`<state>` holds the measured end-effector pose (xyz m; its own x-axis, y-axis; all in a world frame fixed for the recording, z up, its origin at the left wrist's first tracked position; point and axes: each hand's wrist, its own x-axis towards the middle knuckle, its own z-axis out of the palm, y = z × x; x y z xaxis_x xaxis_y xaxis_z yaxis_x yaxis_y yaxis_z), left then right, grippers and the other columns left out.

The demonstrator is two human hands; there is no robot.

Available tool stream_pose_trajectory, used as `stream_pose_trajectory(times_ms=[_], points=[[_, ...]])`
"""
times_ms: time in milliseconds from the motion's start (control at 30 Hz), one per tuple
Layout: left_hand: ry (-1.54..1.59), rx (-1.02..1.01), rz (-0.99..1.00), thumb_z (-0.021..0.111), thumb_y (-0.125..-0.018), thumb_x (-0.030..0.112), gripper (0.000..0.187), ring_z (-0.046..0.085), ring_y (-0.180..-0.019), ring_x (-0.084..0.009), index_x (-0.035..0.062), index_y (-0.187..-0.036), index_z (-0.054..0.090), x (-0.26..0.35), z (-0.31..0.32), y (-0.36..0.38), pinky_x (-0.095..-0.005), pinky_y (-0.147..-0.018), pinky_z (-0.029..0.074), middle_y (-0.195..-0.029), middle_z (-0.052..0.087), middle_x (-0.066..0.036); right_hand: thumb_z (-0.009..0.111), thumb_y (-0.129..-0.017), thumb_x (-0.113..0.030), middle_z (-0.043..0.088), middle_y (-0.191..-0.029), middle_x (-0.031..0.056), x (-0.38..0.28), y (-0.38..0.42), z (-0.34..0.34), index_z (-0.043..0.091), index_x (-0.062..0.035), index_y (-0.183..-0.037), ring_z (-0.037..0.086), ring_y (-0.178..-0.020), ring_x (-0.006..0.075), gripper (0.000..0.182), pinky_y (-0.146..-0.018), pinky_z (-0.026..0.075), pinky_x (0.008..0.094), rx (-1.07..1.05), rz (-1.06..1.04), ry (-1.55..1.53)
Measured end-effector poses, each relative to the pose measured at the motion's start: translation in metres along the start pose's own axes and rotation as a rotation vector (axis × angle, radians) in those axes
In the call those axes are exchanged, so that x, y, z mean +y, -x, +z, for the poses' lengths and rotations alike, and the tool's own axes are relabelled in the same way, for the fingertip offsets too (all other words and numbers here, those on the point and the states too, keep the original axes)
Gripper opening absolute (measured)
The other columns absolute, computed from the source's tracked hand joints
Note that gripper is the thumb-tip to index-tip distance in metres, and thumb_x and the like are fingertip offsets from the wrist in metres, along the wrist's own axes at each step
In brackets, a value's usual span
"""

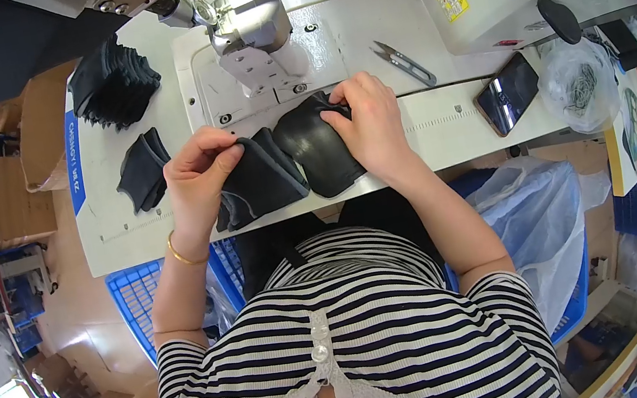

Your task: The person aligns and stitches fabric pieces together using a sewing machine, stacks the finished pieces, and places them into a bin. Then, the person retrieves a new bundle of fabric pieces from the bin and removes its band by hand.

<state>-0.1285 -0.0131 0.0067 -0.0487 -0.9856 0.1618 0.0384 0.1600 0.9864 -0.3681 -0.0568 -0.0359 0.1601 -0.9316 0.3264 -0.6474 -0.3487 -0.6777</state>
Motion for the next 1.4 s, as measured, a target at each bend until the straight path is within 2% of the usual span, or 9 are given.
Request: stream_pose_trajectory(times_ms=[167,267,300,400,433,667,767,867,1400], points=[[-0.153,-0.152,0.018,0.070,-0.078,-0.011,0.014,0.056,-0.085,-0.0123,-0.0019,-0.089,0.066,0.044,0.008,0.001,-0.0257,-0.080,0.044,-0.088,0.062,-0.005,0.074,-0.078,-0.005,0.063,-0.084,0.0080,-0.015,-0.002,-0.004,0.059,-0.0022,-0.089,0.063,-0.082,0.0255,0.019,-0.078,0.048,0.0364,0.038,-0.078,-0.011],[-0.272,-0.141,0.105,0.071,-0.077,-0.009,0.014,0.057,-0.092,-0.0140,-0.0006,-0.088,0.067,0.056,0.019,-0.001,-0.0272,-0.086,0.043,-0.095,0.064,-0.006,0.071,-0.084,-0.004,0.068,-0.086,0.0076,-0.059,0.003,-0.026,0.059,-0.0005,-0.091,0.067,-0.080,0.0174,0.015,-0.075,0.051,0.0297,-0.035,0.156,-0.523],[-0.306,-0.120,0.162,0.071,-0.077,-0.009,0.014,0.058,-0.093,-0.0145,-0.0005,-0.088,0.067,0.059,0.023,-0.004,-0.0274,-0.087,0.043,-0.096,0.064,-0.007,0.067,-0.088,-0.003,0.069,-0.090,0.0077,-0.064,0.007,-0.029,0.060,0.0013,-0.097,0.067,-0.083,0.0111,0.012,-0.075,0.052,0.0244,-0.065,0.146,-0.649],[-0.315,-0.095,0.185,0.073,-0.076,-0.007,0.013,0.059,-0.094,-0.0156,-0.0010,-0.086,0.067,0.066,0.027,-0.010,-0.0273,-0.086,0.045,-0.097,0.065,-0.008,0.064,-0.090,-0.002,0.070,-0.091,0.0082,-0.085,0.013,-0.039,0.062,0.0017,-0.105,0.066,-0.085,0.0106,0.015,-0.077,0.053,0.0250,-0.092,0.058,-0.836],[-0.292,-0.099,0.143,0.073,-0.076,-0.007,0.013,0.059,-0.092,-0.0153,-0.0013,-0.085,0.067,0.068,0.027,-0.010,-0.0270,-0.085,0.045,-0.096,0.065,-0.008,0.062,-0.092,-0.001,0.070,-0.091,0.0090,-0.083,0.014,-0.039,0.062,0.0019,-0.111,0.066,-0.084,0.0099,0.019,-0.075,0.053,0.0237,-0.090,-0.026,-0.753],[-0.211,-0.042,0.106,0.075,-0.075,-0.006,0.012,0.061,-0.083,-0.0097,-0.0012,-0.083,0.067,0.068,0.031,-0.009,-0.0216,-0.072,0.048,-0.090,0.066,-0.005,0.063,-0.091,-0.003,0.070,-0.083,0.0083,-0.092,0.019,-0.043,0.063,0.0021,-0.106,0.066,-0.073,0.0090,0.016,-0.066,0.052,0.0222,-0.072,0.010,-0.742],[-0.190,-0.040,0.098,0.075,-0.076,-0.007,0.013,0.060,-0.083,-0.0094,-0.0016,-0.085,0.067,0.071,0.034,-0.007,-0.0216,-0.074,0.048,-0.090,0.066,-0.005,0.058,-0.094,0.001,0.068,-0.085,0.0041,-0.097,0.018,-0.041,0.062,0.0042,-0.105,0.060,-0.076,0.0036,0.012,-0.064,0.047,0.0170,-0.022,-0.046,-0.694],[-0.072,0.073,0.013,0.074,-0.077,-0.006,0.014,0.060,-0.084,-0.0094,-0.0018,-0.089,0.067,0.078,0.045,-0.004,-0.0213,-0.076,0.048,-0.090,0.066,-0.005,0.065,-0.090,-0.003,0.069,-0.075,0.0079,-0.096,0.018,-0.036,0.062,0.0017,-0.097,0.064,-0.064,0.0077,0.009,-0.058,0.049,0.0215,0.031,0.011,-0.768],[-0.117,-0.060,0.049,0.072,-0.082,-0.001,0.011,0.060,-0.083,-0.0087,-0.0017,-0.093,0.069,0.073,0.042,-0.008,-0.0211,-0.075,0.047,-0.088,0.067,-0.004,0.065,-0.089,-0.001,0.065,-0.068,0.0055,-0.097,0.020,-0.038,0.063,0.0023,-0.095,0.059,-0.057,0.0057,0.007,-0.052,0.045,0.0202,0.117,-0.072,-0.678]])
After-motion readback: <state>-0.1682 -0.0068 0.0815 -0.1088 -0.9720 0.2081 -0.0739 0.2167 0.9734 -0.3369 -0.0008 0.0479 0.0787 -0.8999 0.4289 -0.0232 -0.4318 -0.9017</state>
